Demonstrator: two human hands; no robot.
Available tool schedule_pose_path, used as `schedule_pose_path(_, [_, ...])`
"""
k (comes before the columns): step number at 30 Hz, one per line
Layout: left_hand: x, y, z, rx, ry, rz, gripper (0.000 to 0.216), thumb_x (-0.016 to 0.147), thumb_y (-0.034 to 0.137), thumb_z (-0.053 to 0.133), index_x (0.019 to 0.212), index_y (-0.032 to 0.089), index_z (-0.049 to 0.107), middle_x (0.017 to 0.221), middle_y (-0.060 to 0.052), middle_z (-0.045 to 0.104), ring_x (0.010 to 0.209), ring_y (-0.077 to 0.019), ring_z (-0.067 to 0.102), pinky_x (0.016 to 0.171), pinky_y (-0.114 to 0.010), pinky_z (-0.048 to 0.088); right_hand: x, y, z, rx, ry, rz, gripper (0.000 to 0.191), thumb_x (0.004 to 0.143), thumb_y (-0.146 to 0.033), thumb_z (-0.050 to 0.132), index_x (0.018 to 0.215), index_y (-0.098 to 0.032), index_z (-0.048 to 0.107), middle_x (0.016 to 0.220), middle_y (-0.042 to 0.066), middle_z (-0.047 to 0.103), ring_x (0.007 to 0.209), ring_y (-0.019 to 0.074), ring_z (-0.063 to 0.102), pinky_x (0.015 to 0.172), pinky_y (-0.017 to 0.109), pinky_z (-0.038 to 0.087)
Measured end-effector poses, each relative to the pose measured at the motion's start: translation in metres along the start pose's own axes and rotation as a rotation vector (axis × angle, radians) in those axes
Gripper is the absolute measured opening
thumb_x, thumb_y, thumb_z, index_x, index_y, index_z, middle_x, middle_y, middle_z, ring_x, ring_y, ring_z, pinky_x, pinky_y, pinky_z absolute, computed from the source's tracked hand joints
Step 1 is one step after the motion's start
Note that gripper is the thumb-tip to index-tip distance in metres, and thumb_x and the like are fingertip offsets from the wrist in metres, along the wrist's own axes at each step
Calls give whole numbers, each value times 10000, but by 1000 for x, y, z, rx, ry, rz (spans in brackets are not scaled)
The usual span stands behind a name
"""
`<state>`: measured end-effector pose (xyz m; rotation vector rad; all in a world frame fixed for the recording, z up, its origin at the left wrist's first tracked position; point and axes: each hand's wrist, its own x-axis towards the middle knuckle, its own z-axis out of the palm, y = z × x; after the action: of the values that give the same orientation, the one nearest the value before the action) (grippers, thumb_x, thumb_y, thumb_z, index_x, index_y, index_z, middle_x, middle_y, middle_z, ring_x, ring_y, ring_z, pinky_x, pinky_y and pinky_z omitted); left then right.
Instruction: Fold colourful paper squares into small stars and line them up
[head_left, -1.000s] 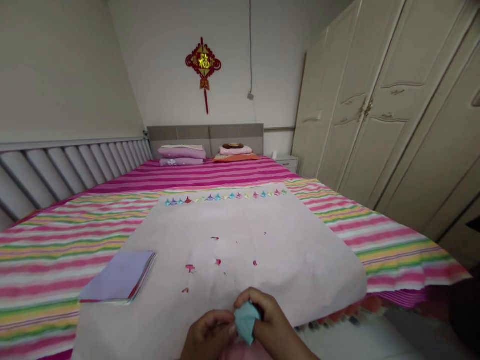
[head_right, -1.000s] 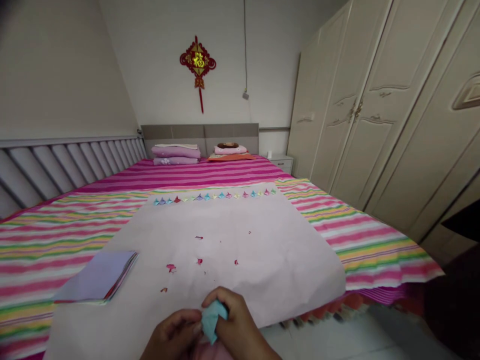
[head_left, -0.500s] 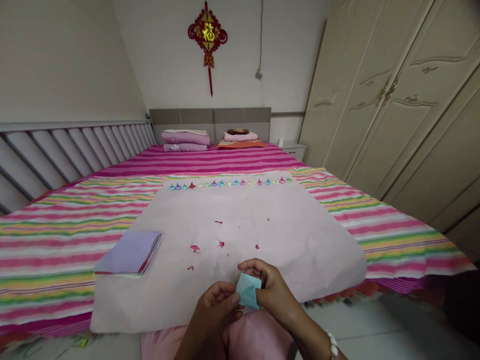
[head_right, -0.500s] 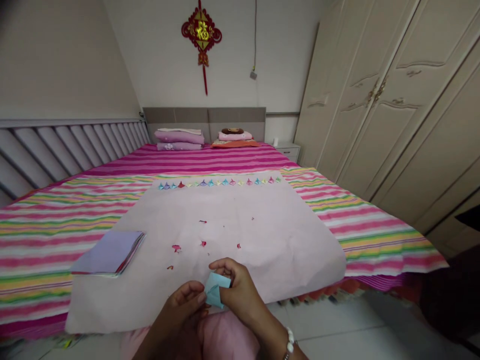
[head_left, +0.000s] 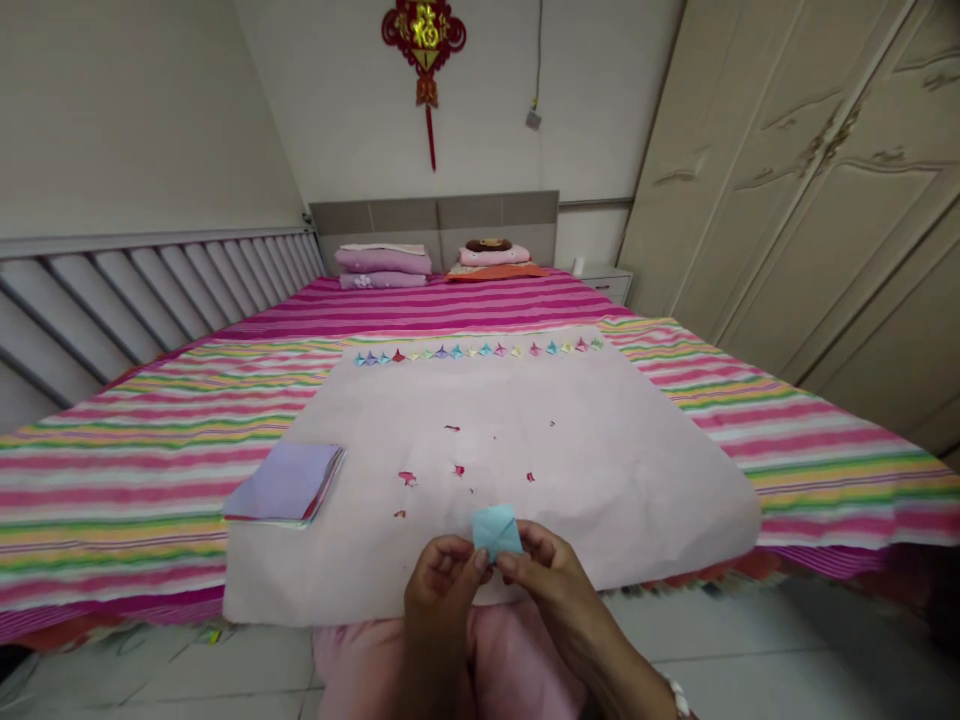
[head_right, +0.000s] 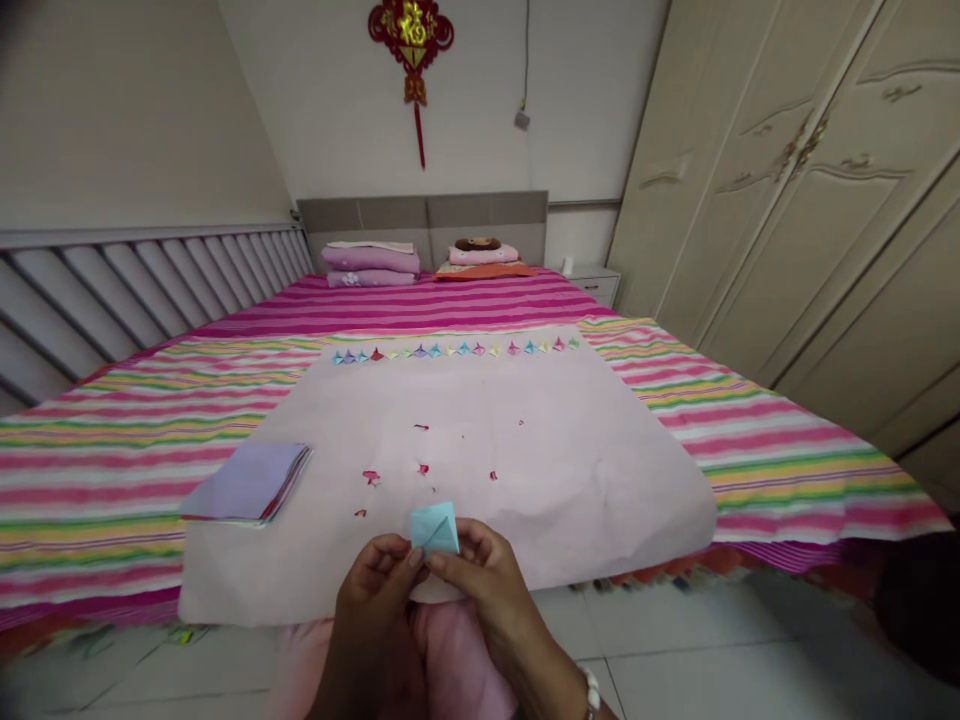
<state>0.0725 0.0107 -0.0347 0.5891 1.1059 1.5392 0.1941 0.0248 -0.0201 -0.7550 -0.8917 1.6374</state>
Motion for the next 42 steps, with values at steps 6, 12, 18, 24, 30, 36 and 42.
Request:
schedule_pose_path(6, [-11,-7,6,-35,-9,36,300,572,262,827,743,172,598,649,31,641,611,-99,603,608,-195,458,-6,3,7,-128,71,-63,189,680,-347,781,688,-169,717,622,-7,634,631,139,543,640,249,435])
schedule_pose_path(12, [-1,4,-10,167,-287,4,239,628,303,792,770,149,676,727,-29,685,705,-157,627,683,-255,476,-5,-2,-4,-318,11,-42,269,700,-411,752,678,-153,682,615,-11,595,611,135,506,606,251,404])
schedule_pose_path(18, [2,20,-12,267,-341,-8,184,655,296,767,673,132,686,619,3,618,624,-133,565,604,-235,450,-6,4,-4,-450,-62,15,320,708,-429,739,639,-134,635,550,-36,526,529,97,437,511,222,321])
schedule_pose_path(24, [-9,25,-1,80,-339,-120,240,704,316,718,588,151,587,519,37,523,492,-111,494,495,-237,411,-10,11,3,-362,-33,90,326,639,-416,790,605,-139,622,503,-35,559,508,108,516,521,228,392])
schedule_pose_path(30, [-2,33,-8,371,-330,-2,276,689,329,724,545,148,576,488,42,485,478,-91,440,469,-208,349,-15,10,6,-362,-140,125,290,699,-400,743,655,-127,655,569,3,625,520,119,562,524,238,439])
schedule_pose_path(36, [-1,27,-6,251,-266,-22,372,776,409,643,544,166,484,482,59,422,460,-82,398,451,-206,325,-15,9,6,-324,-155,165,282,699,-391,741,641,-145,614,556,-1,636,515,123,572,514,237,446])
schedule_pose_path(42, [-3,31,-8,250,-263,-37,266,760,403,655,758,137,643,569,26,554,520,-106,510,502,-223,408,-15,9,3,-291,-99,193,312,659,-405,772,593,-150,605,546,8,658,486,118,570,518,239,438])
